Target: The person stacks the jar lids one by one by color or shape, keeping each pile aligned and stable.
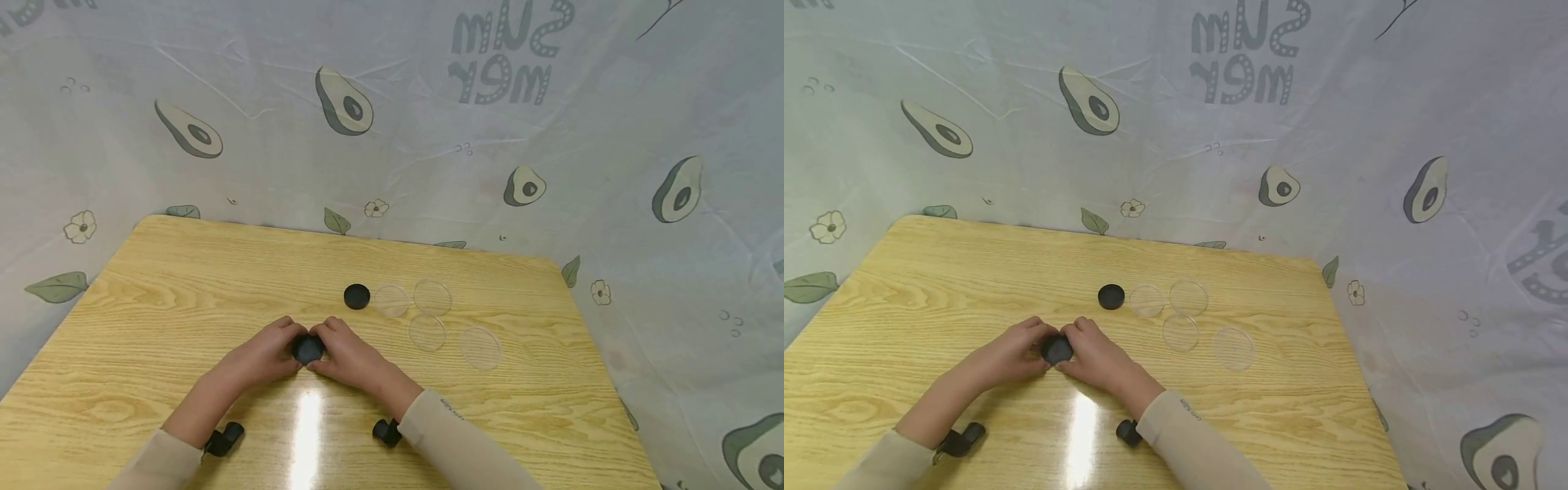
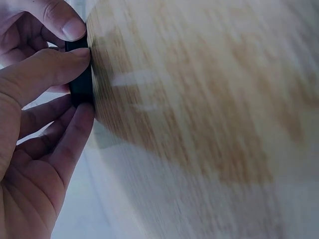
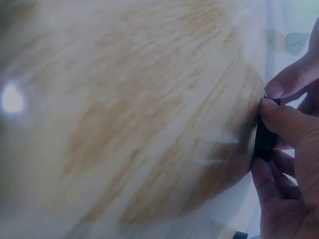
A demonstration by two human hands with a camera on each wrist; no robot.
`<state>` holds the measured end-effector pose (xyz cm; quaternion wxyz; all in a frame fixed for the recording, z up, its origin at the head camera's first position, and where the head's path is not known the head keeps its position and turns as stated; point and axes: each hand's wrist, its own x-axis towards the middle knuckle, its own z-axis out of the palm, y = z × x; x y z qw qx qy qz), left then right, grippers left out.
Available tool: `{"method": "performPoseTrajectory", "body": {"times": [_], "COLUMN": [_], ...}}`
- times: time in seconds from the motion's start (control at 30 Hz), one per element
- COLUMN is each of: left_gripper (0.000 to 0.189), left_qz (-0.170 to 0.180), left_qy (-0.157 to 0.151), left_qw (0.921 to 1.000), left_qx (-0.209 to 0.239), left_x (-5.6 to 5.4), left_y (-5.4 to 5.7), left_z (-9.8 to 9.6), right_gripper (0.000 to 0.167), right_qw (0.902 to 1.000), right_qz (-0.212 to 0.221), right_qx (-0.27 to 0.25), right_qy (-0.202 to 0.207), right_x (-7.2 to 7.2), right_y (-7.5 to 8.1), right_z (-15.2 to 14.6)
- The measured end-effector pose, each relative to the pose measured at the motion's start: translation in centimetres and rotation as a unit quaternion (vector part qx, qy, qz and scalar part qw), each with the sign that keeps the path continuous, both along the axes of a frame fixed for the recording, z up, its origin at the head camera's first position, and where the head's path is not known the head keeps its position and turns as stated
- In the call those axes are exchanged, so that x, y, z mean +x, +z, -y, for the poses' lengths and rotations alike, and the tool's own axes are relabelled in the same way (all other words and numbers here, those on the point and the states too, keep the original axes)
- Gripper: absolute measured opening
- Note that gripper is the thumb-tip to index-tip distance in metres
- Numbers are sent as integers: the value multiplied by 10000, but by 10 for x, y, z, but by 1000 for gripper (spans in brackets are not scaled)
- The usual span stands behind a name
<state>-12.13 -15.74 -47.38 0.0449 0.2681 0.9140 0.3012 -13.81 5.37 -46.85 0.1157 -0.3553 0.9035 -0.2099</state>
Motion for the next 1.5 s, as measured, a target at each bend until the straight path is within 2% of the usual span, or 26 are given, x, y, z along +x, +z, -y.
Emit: {"method": "performPoseTrajectory", "body": {"times": [0.43,0.67,0.87,1.07,1.17,1.3,1.5], "left_gripper": [39,39,38,37,38,39,39], "left_qz": [240,330,152,219,251,191,211], "left_qy": [120,208,190,216,234,224,189], "left_qw": [9996,9992,9997,9995,9994,9996,9996], "left_qx": [-14,16,46,-12,-35,-37,53], "left_x": [-1,0,-1,-3,-3,-3,-2], "left_y": [-4,-3,-5,-6,-5,-3,-5], "left_z": [1,1,1,-1,-2,-2,-2], "right_gripper": [46,48,50,56,55,55,59], "right_qw": [9999,9976,9957,9881,9822,9720,9637], "right_qz": [35,454,578,957,932,701,416], "right_qx": [-136,-413,-579,-1117,-1525,-1997,-2088], "right_qy": [-76,-314,-424,-444,-587,-1022,-1608], "right_x": [0,0,0,0,-6,-20,-44], "right_y": [-4,-8,-13,-14,-14,-11,-1], "right_z": [0,-1,-2,-15,-25,-38,-52]}}
